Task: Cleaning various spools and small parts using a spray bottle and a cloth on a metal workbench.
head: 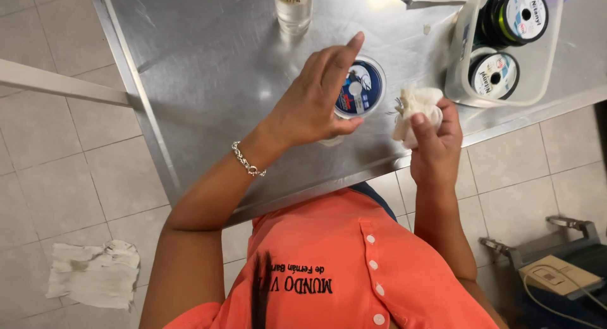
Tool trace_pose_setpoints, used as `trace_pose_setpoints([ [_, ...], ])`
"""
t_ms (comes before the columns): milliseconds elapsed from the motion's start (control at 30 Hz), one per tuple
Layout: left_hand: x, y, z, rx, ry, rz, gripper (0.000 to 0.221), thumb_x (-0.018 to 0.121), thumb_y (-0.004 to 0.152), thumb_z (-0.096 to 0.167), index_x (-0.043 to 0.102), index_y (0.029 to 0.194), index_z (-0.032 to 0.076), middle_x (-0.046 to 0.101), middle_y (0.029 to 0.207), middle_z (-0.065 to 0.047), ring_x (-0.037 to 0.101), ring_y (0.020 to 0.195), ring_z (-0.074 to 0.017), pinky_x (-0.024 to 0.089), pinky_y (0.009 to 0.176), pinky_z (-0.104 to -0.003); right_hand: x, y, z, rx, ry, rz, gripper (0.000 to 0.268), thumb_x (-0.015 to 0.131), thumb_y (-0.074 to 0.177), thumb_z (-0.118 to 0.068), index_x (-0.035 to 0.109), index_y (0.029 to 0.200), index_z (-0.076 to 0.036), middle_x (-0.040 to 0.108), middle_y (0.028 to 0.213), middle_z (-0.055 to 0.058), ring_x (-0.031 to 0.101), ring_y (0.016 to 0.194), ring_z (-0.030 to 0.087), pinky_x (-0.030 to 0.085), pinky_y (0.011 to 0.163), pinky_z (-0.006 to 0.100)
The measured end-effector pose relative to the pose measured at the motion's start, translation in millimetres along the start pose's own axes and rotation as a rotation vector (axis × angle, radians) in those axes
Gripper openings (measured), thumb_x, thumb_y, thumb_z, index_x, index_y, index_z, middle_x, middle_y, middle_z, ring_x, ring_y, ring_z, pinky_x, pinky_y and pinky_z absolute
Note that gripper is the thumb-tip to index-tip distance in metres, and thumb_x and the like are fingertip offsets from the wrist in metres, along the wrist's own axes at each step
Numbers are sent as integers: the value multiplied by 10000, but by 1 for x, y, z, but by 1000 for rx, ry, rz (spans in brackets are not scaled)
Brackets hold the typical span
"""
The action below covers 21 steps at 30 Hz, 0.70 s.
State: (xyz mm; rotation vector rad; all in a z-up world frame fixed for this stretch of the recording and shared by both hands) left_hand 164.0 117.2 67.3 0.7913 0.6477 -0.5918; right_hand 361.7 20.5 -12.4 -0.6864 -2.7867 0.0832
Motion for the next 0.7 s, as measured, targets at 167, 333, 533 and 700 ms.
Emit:
trace_pose_setpoints([
  [167, -27, -38, 17, 19, -312, 44, 1318, 1089, 799, 355, 125, 1660, 97, 279, 1722, -68, 559, 1464, -255, 490, 1274, -379, 80, -27, 8, 87, 110, -160, 535, 763, 896, -185, 491, 1345, -83, 664, 1230, 105, 661, 1110, 213, 576, 971, 354],
  [333, -45, -59, 4, -167, -905, 267, 1399, 1016, 606, 350, 104, 1653, 180, 549, 1542, -209, 558, 1453, -244, 472, 1276, -358, 126, -54, 40, 374, 489, -277, 391, 700, 967, -223, 601, 1264, 11, 710, 1158, 165, 704, 1017, 268, 587, 829, 334],
  [533, -53, -68, -24, -197, -1262, 367, 686, 823, 930, 445, 503, 1403, 65, 575, 1429, -104, 593, 1376, -296, 531, 1158, -394, 159, -75, 52, 407, 323, -409, 576, 716, 914, -497, 556, 1271, -74, 642, 965, 111, 585, 685, 146, 411, 475, 230],
  [700, -24, -88, -74, -610, -2021, 393, 712, 625, 955, 549, 552, 1426, 20, 629, 1335, -198, 627, 1223, -366, 564, 978, -450, 111, -57, 51, 166, 62, -98, 306, 533, 996, -218, 496, 1292, -147, 636, 1090, 14, 652, 929, 125, 441, 627, 213],
])
Point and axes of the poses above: each hand's wrist, its own y-axis towards the middle knuckle, its own x-axis out of the palm, z = x × y, the point moved 10 cm from there along y, towards the middle knuckle
